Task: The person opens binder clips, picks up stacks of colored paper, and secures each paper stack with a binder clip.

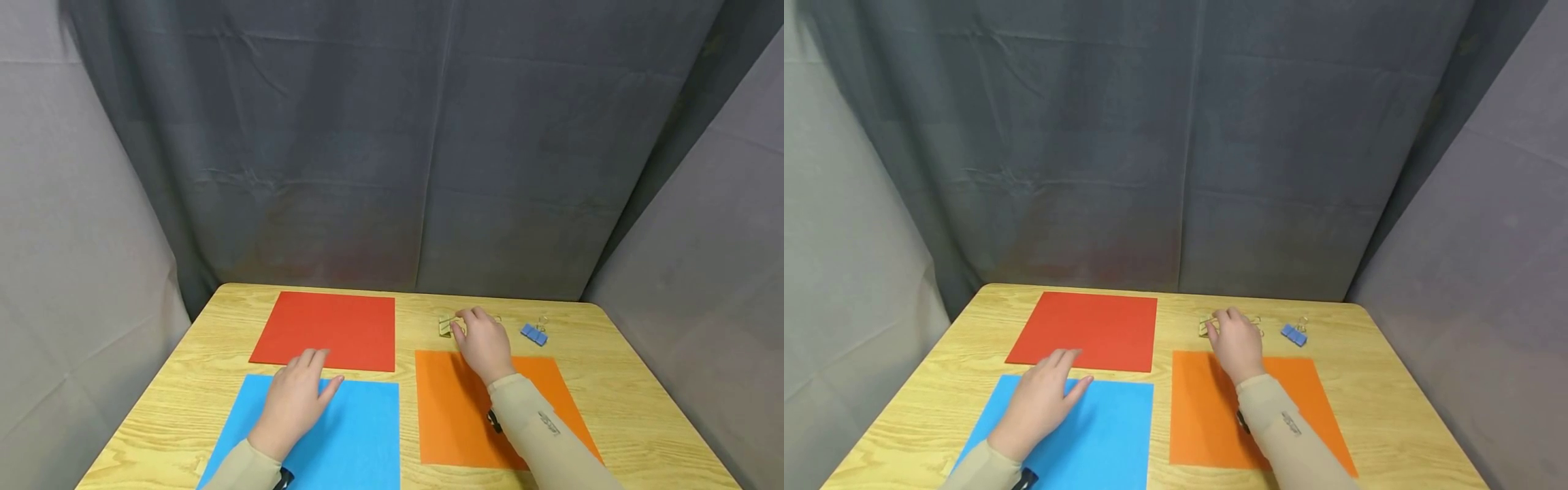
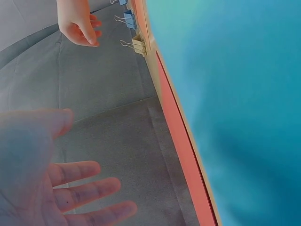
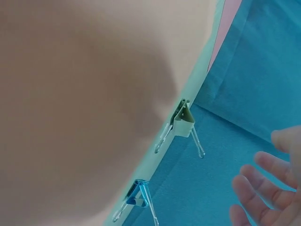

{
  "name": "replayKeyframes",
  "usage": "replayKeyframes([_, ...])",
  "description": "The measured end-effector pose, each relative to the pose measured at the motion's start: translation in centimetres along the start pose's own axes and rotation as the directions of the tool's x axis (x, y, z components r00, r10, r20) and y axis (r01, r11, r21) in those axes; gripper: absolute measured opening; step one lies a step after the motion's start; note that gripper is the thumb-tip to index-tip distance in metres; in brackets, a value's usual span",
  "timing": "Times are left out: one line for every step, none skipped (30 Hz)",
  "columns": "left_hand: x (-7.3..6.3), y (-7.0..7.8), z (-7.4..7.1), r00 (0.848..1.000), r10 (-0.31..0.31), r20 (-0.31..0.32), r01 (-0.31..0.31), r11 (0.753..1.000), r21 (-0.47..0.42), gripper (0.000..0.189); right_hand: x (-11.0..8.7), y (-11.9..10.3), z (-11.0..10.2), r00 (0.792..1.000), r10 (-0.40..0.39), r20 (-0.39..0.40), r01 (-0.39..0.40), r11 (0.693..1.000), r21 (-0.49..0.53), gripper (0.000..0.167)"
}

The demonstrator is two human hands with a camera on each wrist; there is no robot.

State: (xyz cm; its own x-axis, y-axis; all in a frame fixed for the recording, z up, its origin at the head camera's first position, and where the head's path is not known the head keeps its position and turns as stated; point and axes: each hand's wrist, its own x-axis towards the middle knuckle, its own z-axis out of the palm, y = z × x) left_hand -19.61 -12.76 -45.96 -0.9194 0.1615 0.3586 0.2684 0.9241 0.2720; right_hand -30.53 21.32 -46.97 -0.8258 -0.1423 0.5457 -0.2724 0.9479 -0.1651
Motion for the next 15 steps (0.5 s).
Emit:
replayKeyframes([0.0,0.0,0.0,1.000,-0.001,0.000,0.001,1.000,0.001,0.059,0.0,0.0,0.1,1.000,0.004,-0.002,-0.004,1.000,0.000,0.028])
replayKeyframes([0.0,0.0,0.0,1.000,-0.001,-0.001,0.001,1.000,0.001,0.059,0.1,0.1,0.2,1.000,0.007,-0.003,-0.007,1.000,0.000,0.027])
replayKeyframes([0.0,0.0,0.0,1.000,-0.002,-0.001,0.002,1.000,0.002,0.059,0.1,0.1,0.2,1.000,0.009,-0.005,-0.009,1.000,0.000,0.027])
replayKeyframes([-0.1,0.0,0.1,1.000,-0.002,-0.002,0.002,1.000,0.002,0.058,0.1,0.2,0.3,1.000,0.010,-0.005,-0.010,1.000,0.002,0.027])
replayKeyframes([-0.1,0.0,0.1,1.000,-0.003,-0.003,0.003,1.000,0.002,0.058,0.1,0.2,0.4,1.000,0.011,-0.004,-0.011,1.000,0.001,0.027])
replayKeyframes([-0.1,-0.1,0.1,1.000,-0.004,-0.006,0.004,1.000,0.002,0.058,0.1,0.3,0.5,1.000,0.011,-0.004,-0.011,1.000,0.000,0.027])
replayKeyframes([-0.2,-0.1,0.2,1.000,-0.004,-0.009,0.004,1.000,0.002,0.057,0.1,0.4,0.6,1.000,0.014,0.000,-0.014,1.000,-0.003,0.027])
replayKeyframes([-0.2,-0.2,0.2,1.000,-0.004,-0.013,0.004,1.000,0.003,0.057,0.1,0.6,0.8,1.000,0.017,0.004,-0.017,1.000,-0.006,0.028])
replayKeyframes([-0.2,-0.2,0.3,1.000,-0.003,-0.016,0.003,1.000,0.005,0.057,0.1,0.7,0.9,1.000,0.020,0.009,-0.020,1.000,-0.007,0.028])
replayKeyframes([-0.2,-0.2,0.3,1.000,-0.003,-0.018,0.003,1.000,0.006,0.056,0.2,0.8,1.1,1.000,0.025,0.013,-0.025,1.000,-0.006,0.029])
replayKeyframes([-0.3,-0.3,0.3,1.000,-0.002,-0.020,0.002,1.000,0.008,0.056,0.2,1.0,1.2,0.999,0.031,0.021,-0.030,1.000,-0.006,0.029])
replayKeyframes([-0.3,-0.3,0.3,1.000,-0.001,-0.021,0.001,1.000,0.010,0.056,0.3,1.1,1.3,0.999,0.039,0.030,-0.038,0.999,-0.002,0.029])
replayKeyframes([-0.3,-0.3,0.3,1.000,-0.001,-0.022,0.001,1.000,0.013,0.056,0.4,1.2,1.4,0.998,0.049,0.043,-0.049,0.999,0.003,0.030])
replayKeyframes([-0.2,-0.3,0.3,1.000,0.000,-0.023,0.000,1.000,0.016,0.056,0.5,1.3,1.5,0.997,0.060,0.055,-0.060,0.998,0.011,0.030])
replayKeyframes([-0.2,-0.4,0.3,1.000,0.002,-0.024,-0.001,1.000,0.018,0.056,0.6,1.3,1.6,0.995,0.072,0.069,-0.073,0.997,0.020,0.030])
